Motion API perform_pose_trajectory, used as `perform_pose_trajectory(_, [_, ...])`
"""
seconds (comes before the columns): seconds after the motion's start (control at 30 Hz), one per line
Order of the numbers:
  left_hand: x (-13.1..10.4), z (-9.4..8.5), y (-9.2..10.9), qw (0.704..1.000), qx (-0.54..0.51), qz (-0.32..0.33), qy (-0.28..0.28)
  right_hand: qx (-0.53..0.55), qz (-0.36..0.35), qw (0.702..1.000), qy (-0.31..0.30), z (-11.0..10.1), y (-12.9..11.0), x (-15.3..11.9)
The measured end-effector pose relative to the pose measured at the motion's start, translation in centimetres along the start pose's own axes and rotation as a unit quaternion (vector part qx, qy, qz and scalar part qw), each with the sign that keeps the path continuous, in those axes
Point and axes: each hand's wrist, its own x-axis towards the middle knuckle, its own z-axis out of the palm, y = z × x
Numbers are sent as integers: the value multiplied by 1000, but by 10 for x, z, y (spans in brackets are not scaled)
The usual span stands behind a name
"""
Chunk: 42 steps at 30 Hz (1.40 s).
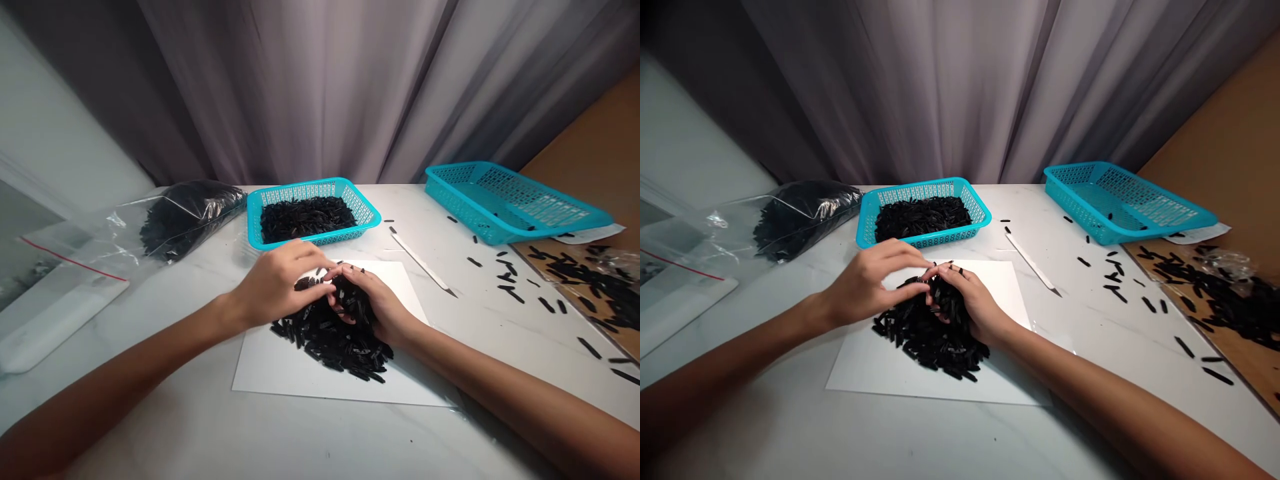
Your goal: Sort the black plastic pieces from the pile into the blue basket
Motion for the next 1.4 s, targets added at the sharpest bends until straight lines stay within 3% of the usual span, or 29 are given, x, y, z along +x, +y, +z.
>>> perform_pose_trajectory(0.13, [-5, 11, 5, 999, -12, 34, 7, 0, 11, 1000, 2, 1, -1, -1])
perform_pose_trajectory(0.4, [-2, 6, -3, 996, -30, 48, 73, -9, 1, 1000, -7, 2, -2, -2])
perform_pose_trajectory(0.63, [-2, 7, -3, 994, -29, 49, 95, -27, -6, 1000, -2, 1, -1, -3])
perform_pose_trajectory(1.4, [-3, 6, -6, 995, -17, 68, 65, -20, -31, 999, 6, 0, 2, -1])
